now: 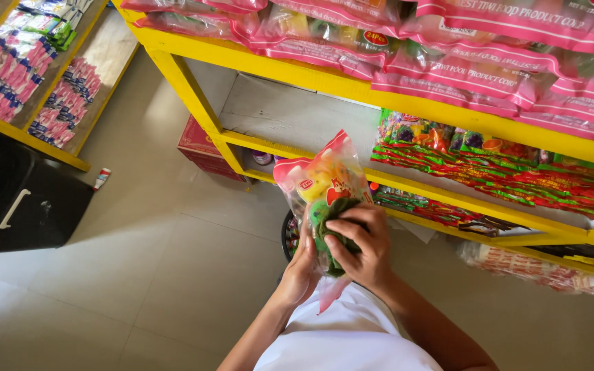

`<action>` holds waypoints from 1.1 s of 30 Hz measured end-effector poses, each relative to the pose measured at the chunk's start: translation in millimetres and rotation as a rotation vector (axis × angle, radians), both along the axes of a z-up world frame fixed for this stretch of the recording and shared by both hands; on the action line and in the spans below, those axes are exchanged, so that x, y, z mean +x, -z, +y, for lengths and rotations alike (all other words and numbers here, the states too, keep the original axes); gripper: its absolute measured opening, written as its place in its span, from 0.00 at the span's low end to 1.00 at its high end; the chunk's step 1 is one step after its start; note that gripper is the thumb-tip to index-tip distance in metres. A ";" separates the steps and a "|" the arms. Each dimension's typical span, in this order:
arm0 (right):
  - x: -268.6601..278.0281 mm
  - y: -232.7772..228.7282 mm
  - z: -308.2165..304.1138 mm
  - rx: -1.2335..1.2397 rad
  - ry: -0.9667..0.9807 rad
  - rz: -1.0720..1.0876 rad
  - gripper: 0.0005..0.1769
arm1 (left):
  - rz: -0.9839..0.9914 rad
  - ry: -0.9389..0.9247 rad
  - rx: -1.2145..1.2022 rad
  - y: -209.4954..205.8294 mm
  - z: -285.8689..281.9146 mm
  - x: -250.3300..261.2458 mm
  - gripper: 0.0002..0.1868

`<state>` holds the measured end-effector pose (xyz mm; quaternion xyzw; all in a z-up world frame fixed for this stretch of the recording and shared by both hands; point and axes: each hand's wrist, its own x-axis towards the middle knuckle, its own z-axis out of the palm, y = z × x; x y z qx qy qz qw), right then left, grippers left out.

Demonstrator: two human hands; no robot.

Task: Wiping down a bag of candy with a cleaning cloth in a grocery store aisle.

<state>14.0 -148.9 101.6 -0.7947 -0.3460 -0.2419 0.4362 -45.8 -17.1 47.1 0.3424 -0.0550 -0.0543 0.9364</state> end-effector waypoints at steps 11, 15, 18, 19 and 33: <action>22.2 4.6 -4.9 0.135 0.134 0.180 0.09 | -0.017 0.043 0.015 -8.0 1.6 0.0 0.38; 10.7 7.6 -8.7 0.103 -0.006 0.011 0.12 | -0.041 0.035 0.055 -14.4 1.5 -0.6 0.37; 28.5 8.6 -22.7 0.066 0.077 0.089 0.13 | -0.044 0.071 0.042 -16.0 1.9 -1.9 0.37; 33.5 13.2 -27.3 0.067 0.077 0.086 0.13 | -0.047 0.071 0.042 -15.7 1.7 -3.2 0.37; 14.2 4.3 -18.0 0.013 0.025 0.012 0.17 | -0.056 0.089 -0.041 -15.3 2.6 -1.4 0.38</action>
